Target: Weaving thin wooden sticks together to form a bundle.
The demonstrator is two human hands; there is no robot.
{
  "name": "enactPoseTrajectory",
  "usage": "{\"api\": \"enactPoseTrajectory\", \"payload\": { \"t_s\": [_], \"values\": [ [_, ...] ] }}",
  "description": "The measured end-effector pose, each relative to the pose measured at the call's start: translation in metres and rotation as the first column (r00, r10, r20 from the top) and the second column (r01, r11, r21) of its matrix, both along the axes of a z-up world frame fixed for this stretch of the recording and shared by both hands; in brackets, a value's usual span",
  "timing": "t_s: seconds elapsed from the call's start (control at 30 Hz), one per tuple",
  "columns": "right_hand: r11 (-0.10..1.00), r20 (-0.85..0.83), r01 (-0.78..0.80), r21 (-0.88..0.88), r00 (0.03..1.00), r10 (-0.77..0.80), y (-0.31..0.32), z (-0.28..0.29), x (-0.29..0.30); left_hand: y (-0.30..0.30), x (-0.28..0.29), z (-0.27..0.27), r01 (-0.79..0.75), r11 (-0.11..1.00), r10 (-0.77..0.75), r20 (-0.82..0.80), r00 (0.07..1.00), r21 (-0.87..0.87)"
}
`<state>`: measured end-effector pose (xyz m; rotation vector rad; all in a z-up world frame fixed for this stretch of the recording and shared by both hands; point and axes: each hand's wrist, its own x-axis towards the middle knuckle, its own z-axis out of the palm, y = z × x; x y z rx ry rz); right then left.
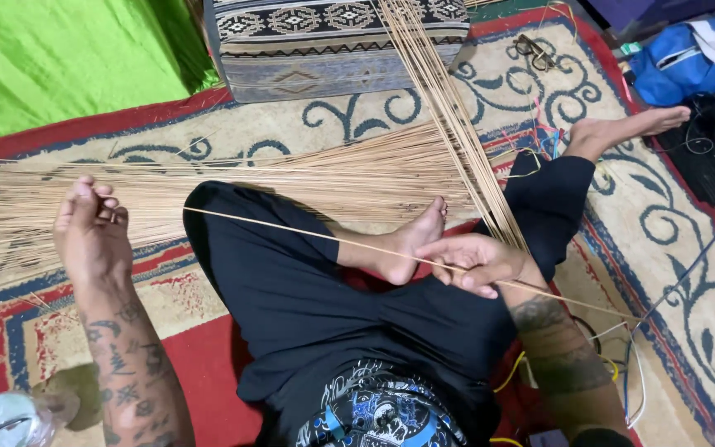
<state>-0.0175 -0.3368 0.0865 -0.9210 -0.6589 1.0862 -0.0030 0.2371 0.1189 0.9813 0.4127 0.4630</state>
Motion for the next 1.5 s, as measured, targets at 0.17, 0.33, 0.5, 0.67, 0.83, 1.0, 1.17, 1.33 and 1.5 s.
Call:
{"api": "enactPoseTrajectory", "payload": {
  "t_s": [0.17, 0.33, 0.5, 0.67, 0.83, 1.0, 1.17, 1.33, 1.5],
  "values": [
    [0.875, 0.258, 0.074, -0.478, 0.964, 0.059, -0.019, 0.061, 0.007, 0.024, -0.001, -0.002, -0.121, 0.987, 0.124, 0.023, 0.992, -0.101],
    [0.793, 0.409, 0.168, -0.585, 0.906, 0.11, -0.044, 0.1, 0.006, 0.039, 0.003, -0.017, -0.163, 0.976, 0.168, 0.022, 0.986, -0.142],
    [0.595, 0.394, 0.441, -0.672, 0.893, -0.217, -0.03, 0.142, -0.025, 0.048, 0.01, -0.04, -0.168, 0.955, 0.193, 0.082, 0.978, -0.243],
    [0.495, 0.508, 0.445, -0.746, 0.861, -0.008, 0.001, 0.072, -0.002, 0.011, 0.057, -0.119, 0.035, 0.977, 0.025, 0.28, 0.96, -0.209],
    [0.528, 0.684, 0.558, -0.64, 0.727, 0.062, 0.071, 0.003, 0.029, -0.096, 0.052, -0.128, 0.055, 0.975, -0.021, 0.159, 0.987, -0.214],
    [0.534, 0.897, 0.743, -0.403, 0.436, 0.07, 0.17, 0.007, 0.043, -0.209, 0.023, -0.156, 0.199, 0.977, -0.195, 0.058, 0.979, -0.081],
    [0.519, 0.97, 0.821, -0.238, 0.173, 0.17, 0.21, -0.051, 0.056, -0.22, 0.012, -0.17, 0.229, 0.971, -0.232, -0.028, 0.972, -0.065],
    [0.5, 0.964, 0.836, -0.226, 0.117, 0.24, 0.155, -0.063, 0.062, -0.159, 0.004, -0.163, 0.199, 0.978, -0.205, -0.107, 0.973, -0.059],
    [0.351, 0.976, 0.936, -0.011, -0.066, 0.207, 0.077, -0.073, 0.077, -0.131, 0.0, -0.176, 0.146, 0.981, -0.157, -0.081, 0.984, -0.128]
  ]
}}
